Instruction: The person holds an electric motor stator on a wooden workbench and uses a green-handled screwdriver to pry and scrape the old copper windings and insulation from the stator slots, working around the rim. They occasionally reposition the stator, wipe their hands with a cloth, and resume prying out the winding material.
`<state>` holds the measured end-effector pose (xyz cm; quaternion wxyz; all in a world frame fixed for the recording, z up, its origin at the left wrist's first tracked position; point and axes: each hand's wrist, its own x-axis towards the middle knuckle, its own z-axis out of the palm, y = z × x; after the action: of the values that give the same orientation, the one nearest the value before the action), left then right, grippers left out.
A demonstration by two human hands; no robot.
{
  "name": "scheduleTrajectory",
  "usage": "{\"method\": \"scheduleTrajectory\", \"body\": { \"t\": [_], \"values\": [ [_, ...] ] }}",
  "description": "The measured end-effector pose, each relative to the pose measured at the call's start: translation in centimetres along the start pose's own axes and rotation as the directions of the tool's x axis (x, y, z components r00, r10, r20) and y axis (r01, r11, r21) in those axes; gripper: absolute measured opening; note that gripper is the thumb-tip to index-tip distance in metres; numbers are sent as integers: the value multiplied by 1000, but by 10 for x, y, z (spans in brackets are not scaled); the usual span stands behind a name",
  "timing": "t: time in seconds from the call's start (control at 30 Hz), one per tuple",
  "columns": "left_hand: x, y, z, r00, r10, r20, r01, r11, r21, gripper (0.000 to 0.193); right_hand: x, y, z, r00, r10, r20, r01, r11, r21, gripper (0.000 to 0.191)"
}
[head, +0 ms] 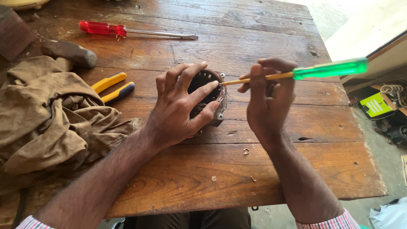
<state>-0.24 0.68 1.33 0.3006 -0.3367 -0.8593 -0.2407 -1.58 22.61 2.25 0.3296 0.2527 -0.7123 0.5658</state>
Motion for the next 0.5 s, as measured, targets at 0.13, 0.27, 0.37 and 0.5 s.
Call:
{"method": "scheduleTrajectory", "body": {
  "t": [0.13, 0.27, 0.37, 0.5],
  "values": [
    [0, -1, 1, 1000, -9, -13, 9, 1000, -17, 42, 2, -3, -8, 994, -98, -49, 98, 995, -4, 18],
    [0, -3, 2, 1000, -19, 7, 19, 1000, -21, 36, 3, -4, -9, 993, -111, -35, 112, 994, 17, 21],
    [0, -4, 3, 1000, -7, 7, 7, 1000, -14, 36, 1, -5, -9, 997, -81, 13, 81, 997, 1, 21],
    [-1, -4, 3, 1000, -9, 9, 10, 1000, -23, 37, -2, -5, -11, 997, -81, 15, 81, 997, -5, 21]
  ]
}}
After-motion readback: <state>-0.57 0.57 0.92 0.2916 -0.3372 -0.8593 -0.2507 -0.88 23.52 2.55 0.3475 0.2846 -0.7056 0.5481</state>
